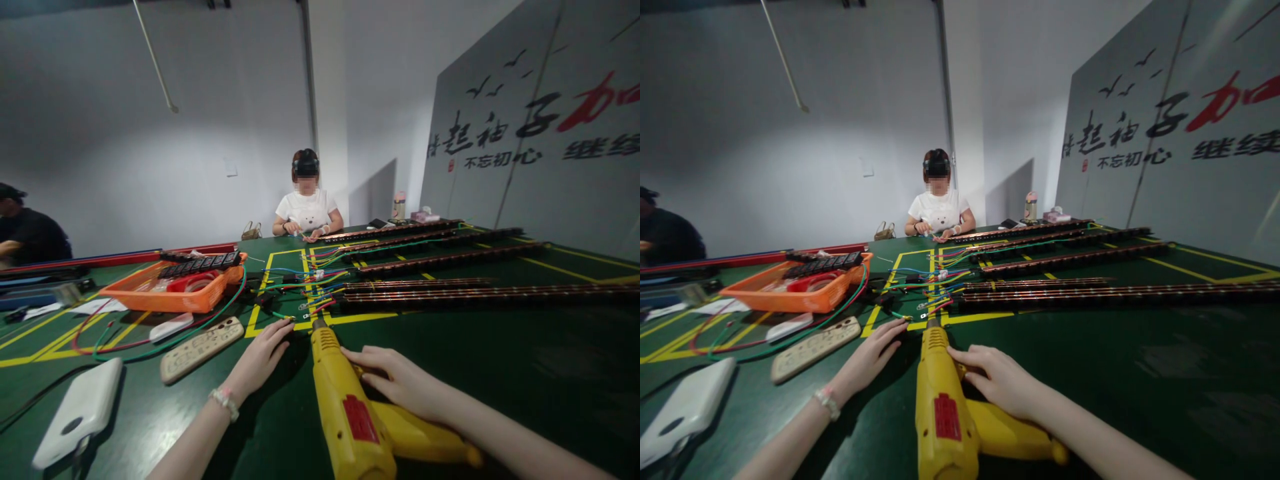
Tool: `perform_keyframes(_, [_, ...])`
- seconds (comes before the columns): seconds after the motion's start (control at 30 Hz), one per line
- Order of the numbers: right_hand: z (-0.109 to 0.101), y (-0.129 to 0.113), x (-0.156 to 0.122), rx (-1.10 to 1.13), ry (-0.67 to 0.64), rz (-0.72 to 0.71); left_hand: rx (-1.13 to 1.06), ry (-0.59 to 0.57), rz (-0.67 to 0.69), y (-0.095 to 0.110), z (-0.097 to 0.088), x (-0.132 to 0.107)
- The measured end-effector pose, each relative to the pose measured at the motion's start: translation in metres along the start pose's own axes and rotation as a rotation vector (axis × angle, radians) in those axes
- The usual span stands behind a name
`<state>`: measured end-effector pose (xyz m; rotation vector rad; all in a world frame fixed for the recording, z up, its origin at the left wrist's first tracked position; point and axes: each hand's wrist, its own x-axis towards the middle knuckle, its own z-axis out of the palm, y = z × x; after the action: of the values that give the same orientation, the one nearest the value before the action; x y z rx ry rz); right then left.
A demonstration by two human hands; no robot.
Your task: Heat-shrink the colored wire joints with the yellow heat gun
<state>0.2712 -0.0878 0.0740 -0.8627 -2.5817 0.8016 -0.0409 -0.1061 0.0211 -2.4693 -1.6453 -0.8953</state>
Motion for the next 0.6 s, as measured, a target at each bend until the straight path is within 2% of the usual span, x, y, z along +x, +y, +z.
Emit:
perform_keyframes(0.27, [0.01, -0.011, 0.015, -0.026, -0.041, -0.076, -0.011, 0.004, 0.017, 0.001, 0.0, 0.001])
perform_keyframes(0.6, [0.009, -0.009, 0.014, -0.011, -0.07, -0.086, 0.01, -0.002, 0.017, 0.001, -0.002, 0.0])
